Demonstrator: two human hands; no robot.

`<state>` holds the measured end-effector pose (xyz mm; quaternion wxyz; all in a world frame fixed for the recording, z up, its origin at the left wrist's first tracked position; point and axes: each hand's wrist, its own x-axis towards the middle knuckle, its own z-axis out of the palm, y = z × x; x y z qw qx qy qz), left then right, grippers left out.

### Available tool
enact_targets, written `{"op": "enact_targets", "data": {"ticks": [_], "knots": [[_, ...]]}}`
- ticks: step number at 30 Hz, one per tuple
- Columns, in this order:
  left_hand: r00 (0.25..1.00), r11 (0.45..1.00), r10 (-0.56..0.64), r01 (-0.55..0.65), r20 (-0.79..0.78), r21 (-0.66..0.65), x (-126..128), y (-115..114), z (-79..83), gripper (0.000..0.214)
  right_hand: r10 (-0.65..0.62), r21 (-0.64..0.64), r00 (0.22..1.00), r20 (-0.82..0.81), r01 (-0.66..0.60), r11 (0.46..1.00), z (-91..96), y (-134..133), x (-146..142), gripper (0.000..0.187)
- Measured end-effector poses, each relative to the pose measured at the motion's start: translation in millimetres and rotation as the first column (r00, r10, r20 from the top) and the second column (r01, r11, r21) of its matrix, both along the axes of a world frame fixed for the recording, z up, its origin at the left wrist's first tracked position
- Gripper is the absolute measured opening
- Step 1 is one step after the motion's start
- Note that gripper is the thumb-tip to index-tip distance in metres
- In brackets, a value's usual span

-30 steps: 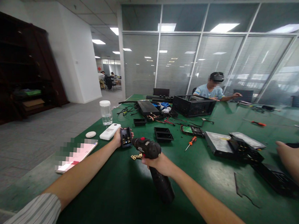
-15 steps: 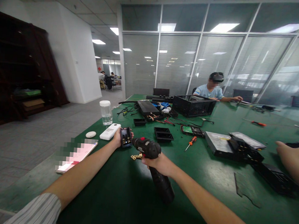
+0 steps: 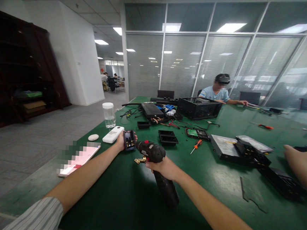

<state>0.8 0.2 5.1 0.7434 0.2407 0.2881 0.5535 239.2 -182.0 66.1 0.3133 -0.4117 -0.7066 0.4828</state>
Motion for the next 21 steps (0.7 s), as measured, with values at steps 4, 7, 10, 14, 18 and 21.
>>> {"op": "enact_targets", "data": {"ticks": [4,7,10,14,18,21], "knots": [[1.000,1.000,-0.002,0.002,0.012,-0.009,0,1,-0.6,0.045,0.010,0.002,1.000,0.001,-0.010,1.000,-3.5,2,2,0.030],[1.000,1.000,-0.001,0.001,-0.009,0.005,0,0,-0.4,0.045,0.009,-0.006,1.000,-0.001,-0.009,1.000,-2.1,1,1,0.029],[1.000,1.000,-0.001,0.001,-0.018,0.016,0,0,0.1,0.045,0.002,-0.004,1.000,0.001,-0.002,1.000,1.5,-1,-1,0.029],[1.000,1.000,0.003,-0.003,0.019,-0.003,0,-1,0.9,0.045,-0.017,-0.015,1.000,-0.006,0.017,1.000,5.7,-4,-3,0.032],[1.000,1.000,-0.004,0.004,0.007,-0.015,0,-2,2.1,0.045,-0.021,-0.030,0.999,-0.025,0.021,0.999,6.8,-4,-5,0.033],[1.000,1.000,0.001,-0.001,-0.006,-0.010,0,-4,3.1,0.045,-0.012,-0.039,0.999,-0.031,0.011,0.999,6.6,-4,-4,0.033]]}}
